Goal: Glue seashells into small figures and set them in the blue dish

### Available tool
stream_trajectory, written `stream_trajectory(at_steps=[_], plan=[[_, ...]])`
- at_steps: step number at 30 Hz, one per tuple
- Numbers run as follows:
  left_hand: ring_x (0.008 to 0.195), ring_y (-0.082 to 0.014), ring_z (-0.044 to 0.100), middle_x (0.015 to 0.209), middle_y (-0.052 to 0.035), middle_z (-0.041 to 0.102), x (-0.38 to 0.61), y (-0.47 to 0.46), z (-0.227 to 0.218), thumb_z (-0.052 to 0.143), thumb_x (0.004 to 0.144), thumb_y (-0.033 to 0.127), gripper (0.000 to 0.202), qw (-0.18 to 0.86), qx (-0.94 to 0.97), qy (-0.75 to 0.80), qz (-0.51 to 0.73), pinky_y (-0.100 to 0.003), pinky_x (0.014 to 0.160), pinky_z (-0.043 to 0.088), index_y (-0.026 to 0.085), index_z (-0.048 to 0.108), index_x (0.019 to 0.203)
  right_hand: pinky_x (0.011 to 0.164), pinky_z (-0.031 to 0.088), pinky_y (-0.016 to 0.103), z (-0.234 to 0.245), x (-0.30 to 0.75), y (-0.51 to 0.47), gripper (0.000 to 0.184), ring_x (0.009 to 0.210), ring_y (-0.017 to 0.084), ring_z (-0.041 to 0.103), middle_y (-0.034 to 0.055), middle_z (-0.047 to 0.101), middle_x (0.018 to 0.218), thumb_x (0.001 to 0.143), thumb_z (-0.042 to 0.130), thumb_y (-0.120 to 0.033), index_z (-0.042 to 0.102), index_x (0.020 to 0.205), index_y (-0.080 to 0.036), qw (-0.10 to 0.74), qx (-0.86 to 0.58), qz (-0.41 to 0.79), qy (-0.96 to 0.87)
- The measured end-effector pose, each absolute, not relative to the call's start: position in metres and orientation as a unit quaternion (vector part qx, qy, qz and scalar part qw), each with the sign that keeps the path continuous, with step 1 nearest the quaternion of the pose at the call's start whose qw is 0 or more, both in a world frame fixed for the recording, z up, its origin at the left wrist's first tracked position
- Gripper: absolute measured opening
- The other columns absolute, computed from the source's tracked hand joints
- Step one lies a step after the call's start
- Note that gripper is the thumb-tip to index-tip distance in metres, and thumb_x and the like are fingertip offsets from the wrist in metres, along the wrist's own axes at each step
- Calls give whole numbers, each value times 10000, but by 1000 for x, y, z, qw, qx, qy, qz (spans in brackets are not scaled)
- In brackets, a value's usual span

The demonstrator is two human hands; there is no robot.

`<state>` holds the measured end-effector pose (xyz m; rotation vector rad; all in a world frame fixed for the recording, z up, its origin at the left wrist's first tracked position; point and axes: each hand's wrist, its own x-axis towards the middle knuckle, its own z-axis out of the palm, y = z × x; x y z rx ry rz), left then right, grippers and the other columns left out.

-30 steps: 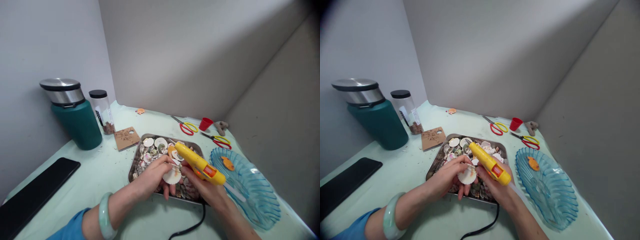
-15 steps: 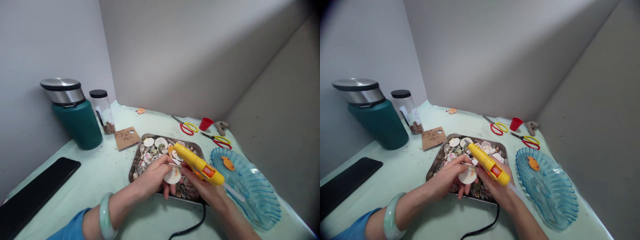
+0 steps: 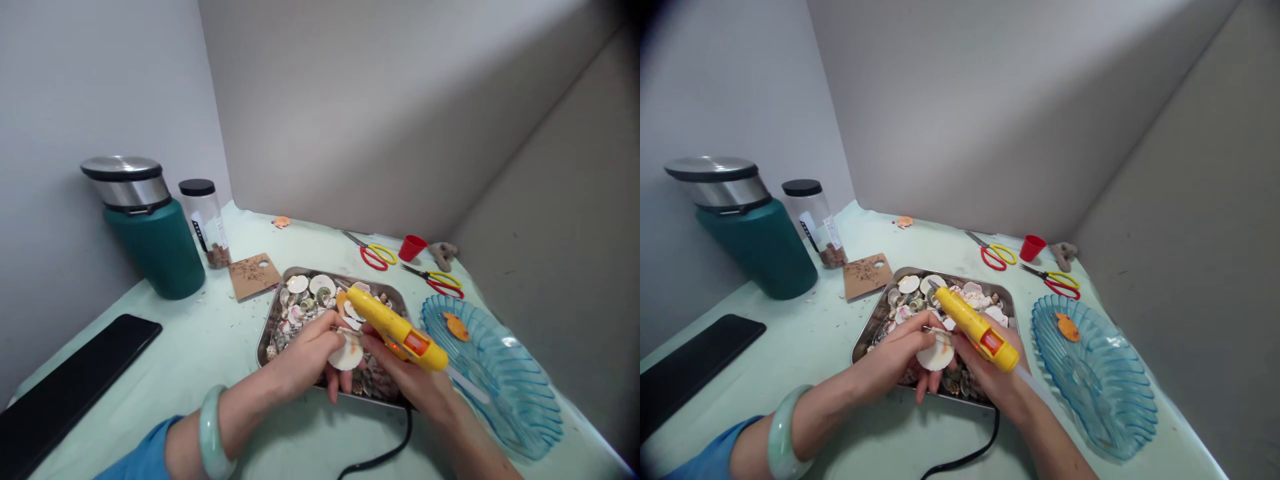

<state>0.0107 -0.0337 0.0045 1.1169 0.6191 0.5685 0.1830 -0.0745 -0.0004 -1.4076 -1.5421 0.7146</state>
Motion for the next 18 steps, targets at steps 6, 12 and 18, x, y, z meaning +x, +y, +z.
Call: stream_trajectory(at_steps=[6,12,18], plan=[[410,-92,540,706,-14,636,13,-34,5,405,862,328,137,748,534,305,250,-170,324,380,197,368,842,453,548,264,1,182,-76,179,523,174,651,-8,685,618,808,598,-419,626,835,-244,441,-577,298,-620],[412,-88,541,707,-18,636,12,-35,6,397,830,243,59,745,538,303,252,-169,334,393,192,374,845,511,569,257,3,181,-75,180,545,166,664,-13,688,622,822,585,-420,605,842,-242,440,-560,326,-621],[389,-82,518,653,4,615,11,-35,7,407,859,308,120,740,545,312,241,-166,333,388,197,368,837,514,568,262,4,181,-75,185,559,170,667,-15,684,620,818,591,-421,605,835,-238,440,-565,315,-623]])
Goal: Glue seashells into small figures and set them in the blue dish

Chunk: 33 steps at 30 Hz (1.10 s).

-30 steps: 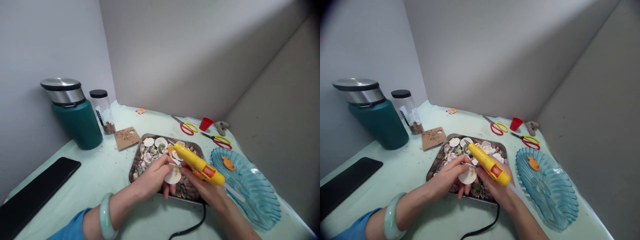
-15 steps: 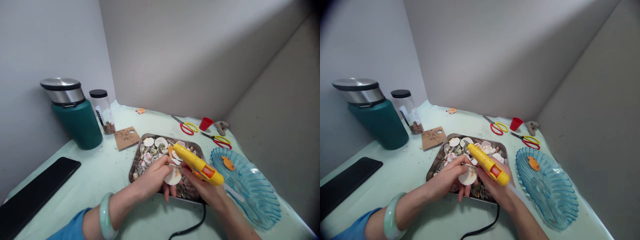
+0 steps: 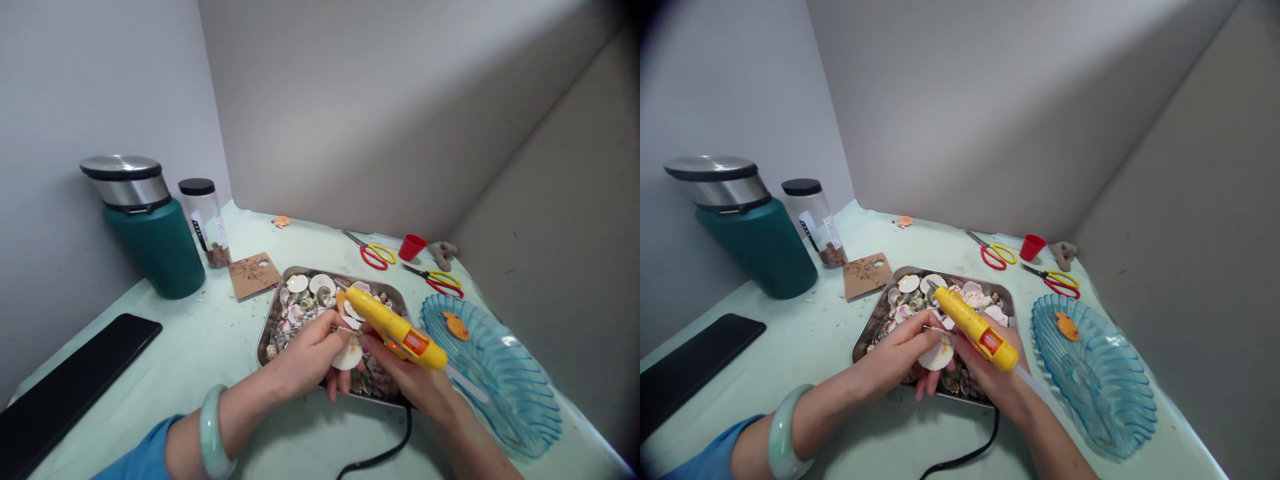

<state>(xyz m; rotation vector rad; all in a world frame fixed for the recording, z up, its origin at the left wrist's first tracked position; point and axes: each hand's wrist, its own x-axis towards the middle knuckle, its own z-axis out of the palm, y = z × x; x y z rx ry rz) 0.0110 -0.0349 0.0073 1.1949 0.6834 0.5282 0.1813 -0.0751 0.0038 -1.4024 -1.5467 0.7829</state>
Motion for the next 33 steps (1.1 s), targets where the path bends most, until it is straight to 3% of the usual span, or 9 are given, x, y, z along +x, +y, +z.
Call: stream_trajectory(at_steps=[6,12,19,25,29,33], plan=[[397,-82,518,673,0,635,11,-36,10,421,809,210,47,742,541,310,246,-164,335,381,195,386,838,597,575,280,6,180,-76,160,593,171,669,-19,679,628,818,593,-394,597,844,-237,449,-561,322,-617],[328,-85,456,465,48,545,12,-37,7,414,888,452,261,726,553,317,256,-152,321,339,203,381,817,574,570,271,4,179,-76,170,589,171,666,-16,682,660,818,589,-411,597,848,-244,451,-552,340,-614],[331,-112,468,436,51,544,6,-29,7,420,884,394,208,701,470,365,393,-191,348,348,214,406,781,747,547,332,-2,185,-72,265,813,223,667,43,706,873,781,641,-449,647,897,-211,470,-615,227,-591],[365,-144,540,606,28,619,-3,-18,13,421,842,324,138,677,407,381,481,-252,361,394,212,425,759,605,440,288,-1,189,-67,194,657,181,597,8,642,747,863,545,-403,580,839,-214,304,-610,168,-712],[363,-149,540,642,2,635,-2,-17,13,412,843,372,184,692,411,371,462,-267,359,399,201,452,786,689,427,317,-1,188,-67,206,832,231,625,52,664,934,846,525,-282,576,1032,-208,190,-620,113,-753],[362,-137,524,592,22,618,2,-19,11,442,842,376,170,708,429,356,434,-235,345,368,214,430,789,666,410,317,3,185,-73,279,861,252,639,80,647,1020,812,520,-206,568,1087,-197,99,-660,49,-743]])
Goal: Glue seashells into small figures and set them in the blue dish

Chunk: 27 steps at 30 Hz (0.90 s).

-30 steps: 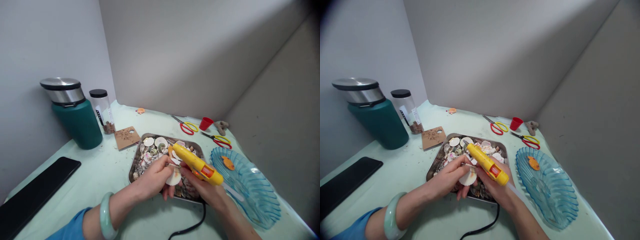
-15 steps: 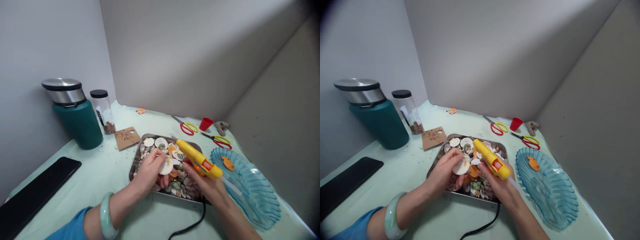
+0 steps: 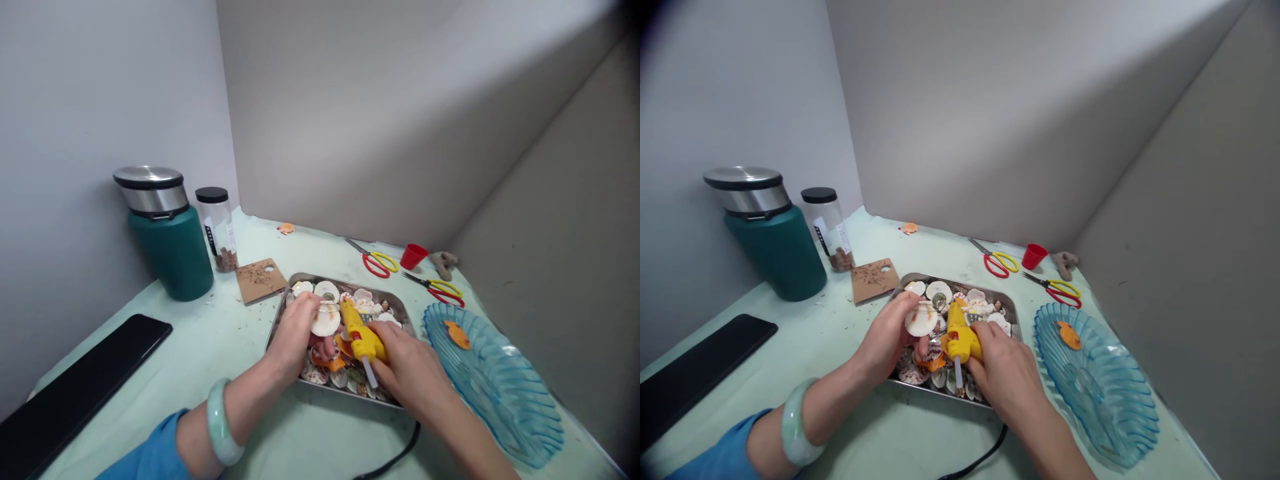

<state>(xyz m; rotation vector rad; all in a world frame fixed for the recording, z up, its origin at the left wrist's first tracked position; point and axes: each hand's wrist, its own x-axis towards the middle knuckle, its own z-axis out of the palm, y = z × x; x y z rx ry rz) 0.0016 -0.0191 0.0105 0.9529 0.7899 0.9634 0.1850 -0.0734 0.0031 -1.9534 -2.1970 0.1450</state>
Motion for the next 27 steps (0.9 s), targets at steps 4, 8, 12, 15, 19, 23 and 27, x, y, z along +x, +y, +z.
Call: stream_trajectory(at_steps=[4,8,12,15,19,23,27], plan=[[332,-129,484,413,57,517,4,-20,7,452,847,385,175,701,458,369,404,-191,335,307,219,433,794,641,415,336,9,188,-79,290,826,279,649,88,630,1009,839,561,-338,587,1097,-210,29,-665,33,-745],[332,-117,477,421,35,560,5,-21,8,469,846,486,275,703,491,361,366,-172,342,294,211,460,846,680,439,361,23,194,-77,323,857,283,627,66,621,998,837,584,-422,586,1109,-248,49,-646,43,-761],[336,-92,465,469,28,578,5,-23,11,444,854,534,335,704,516,345,344,-168,357,315,200,466,835,685,437,323,35,184,-72,206,773,197,607,41,623,952,894,521,-372,588,1033,-236,210,-618,61,-755],[373,-92,492,496,22,583,4,-25,13,426,864,542,353,693,538,337,342,-166,378,344,193,474,840,650,420,284,31,170,-68,135,696,153,579,6,623,817,913,505,-313,602,875,-226,318,-573,92,-750],[437,-100,532,572,20,598,4,-27,12,458,862,523,345,691,543,337,338,-183,426,411,197,491,971,638,415,264,15,166,-67,119,680,137,569,-9,628,774,908,525,-259,597,822,-221,397,-548,99,-729],[618,-142,614,686,18,595,6,-27,9,572,820,442,360,688,528,357,347,-203,480,473,216,472,1083,661,431,252,7,170,-68,82,712,134,587,-1,647,810,902,540,-217,601,847,-217,429,-529,98,-726],[658,-120,611,747,14,582,7,-26,8,599,808,379,234,622,560,391,382,-212,569,508,184,563,932,675,436,252,5,171,-69,80,726,137,589,12,647,820,899,533,-174,601,873,-207,430,-516,72,-738]])
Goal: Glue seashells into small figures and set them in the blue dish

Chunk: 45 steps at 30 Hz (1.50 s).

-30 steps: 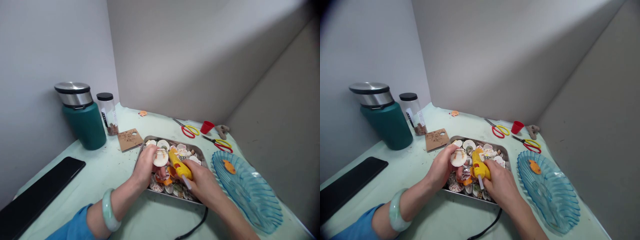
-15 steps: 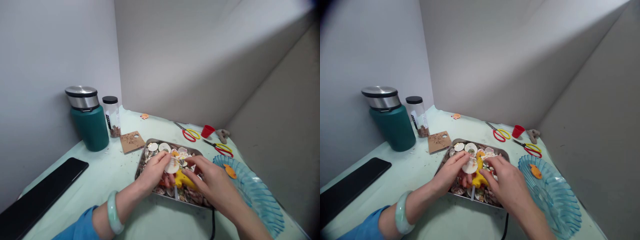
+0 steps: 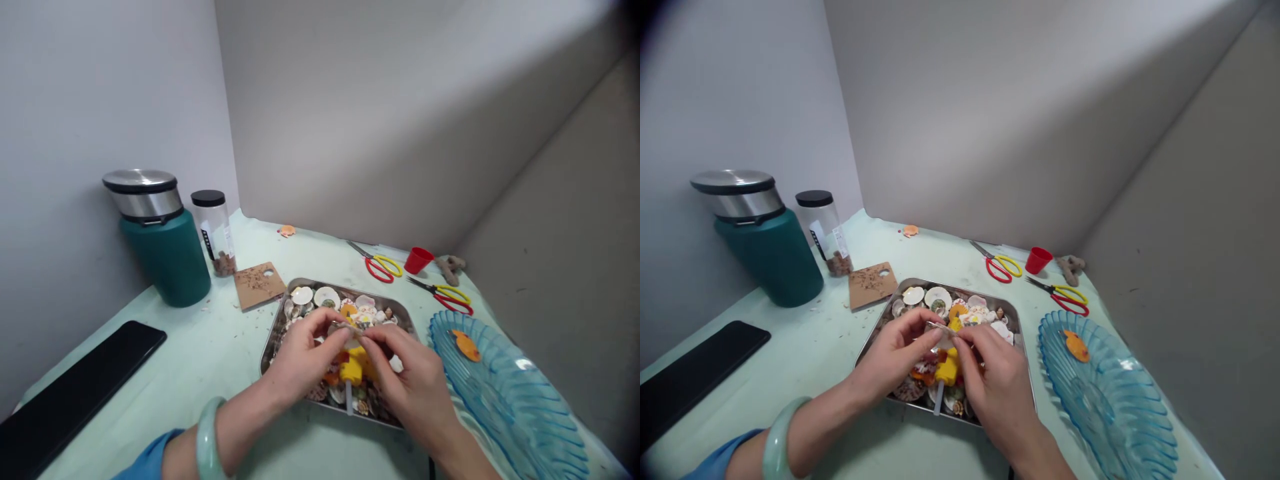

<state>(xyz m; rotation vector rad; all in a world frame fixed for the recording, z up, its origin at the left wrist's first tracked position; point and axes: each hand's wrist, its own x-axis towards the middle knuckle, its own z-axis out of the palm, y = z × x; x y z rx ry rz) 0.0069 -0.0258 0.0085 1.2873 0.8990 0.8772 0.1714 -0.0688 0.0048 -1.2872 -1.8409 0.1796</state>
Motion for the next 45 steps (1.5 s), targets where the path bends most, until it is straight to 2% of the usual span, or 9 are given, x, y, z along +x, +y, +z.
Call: stream_trajectory(at_steps=[5,8,17,24,35,40,43,45], plan=[[705,-130,625,848,-23,676,4,-26,10,611,804,316,168,526,636,400,399,-219,634,503,171,656,876,665,439,252,4,170,-68,86,711,136,579,18,637,820,890,538,-147,602,904,-202,432,-508,65,-742],[766,-142,628,841,-26,703,4,-26,9,609,811,298,156,474,664,401,417,-222,694,493,172,691,849,696,451,259,5,169,-69,97,760,145,590,29,639,854,885,545,-143,607,932,-200,443,-495,72,-744],[797,-147,649,850,-34,722,2,-29,11,636,796,238,128,437,697,361,439,-230,749,489,160,720,855,680,444,236,8,167,-71,94,719,123,585,-5,633,795,874,560,-133,600,851,-216,482,-484,91,-725],[802,-151,644,849,-41,724,3,-28,7,599,836,271,171,449,685,351,454,-232,759,485,165,732,853,711,448,244,9,169,-70,84,777,136,599,6,647,849,895,539,-169,608,886,-216,486,-480,107,-723],[724,-144,609,777,-46,691,1,-29,12,580,836,277,189,463,688,363,425,-223,680,463,145,700,775,623,421,236,7,166,-74,102,670,120,540,-12,591,754,907,514,-192,558,815,-203,474,-503,132,-711],[683,-126,582,819,-37,694,3,-30,11,630,797,347,232,532,655,366,393,-208,617,459,158,702,912,633,425,223,6,167,-73,86,662,108,543,-21,594,758,902,529,-196,569,827,-206,491,-518,116,-691],[689,-125,578,862,-38,690,4,-30,8,674,755,320,313,538,649,368,391,-210,615,463,170,680,1031,627,424,219,6,166,-72,92,656,106,545,-25,586,741,901,529,-191,568,819,-206,500,-519,107,-685],[694,-127,581,866,-42,682,4,-30,6,647,777,318,298,544,640,369,398,-213,615,468,168,670,1033,637,427,222,7,166,-71,95,680,112,558,-21,594,750,898,530,-180,567,816,-207,500,-512,98,-691]])
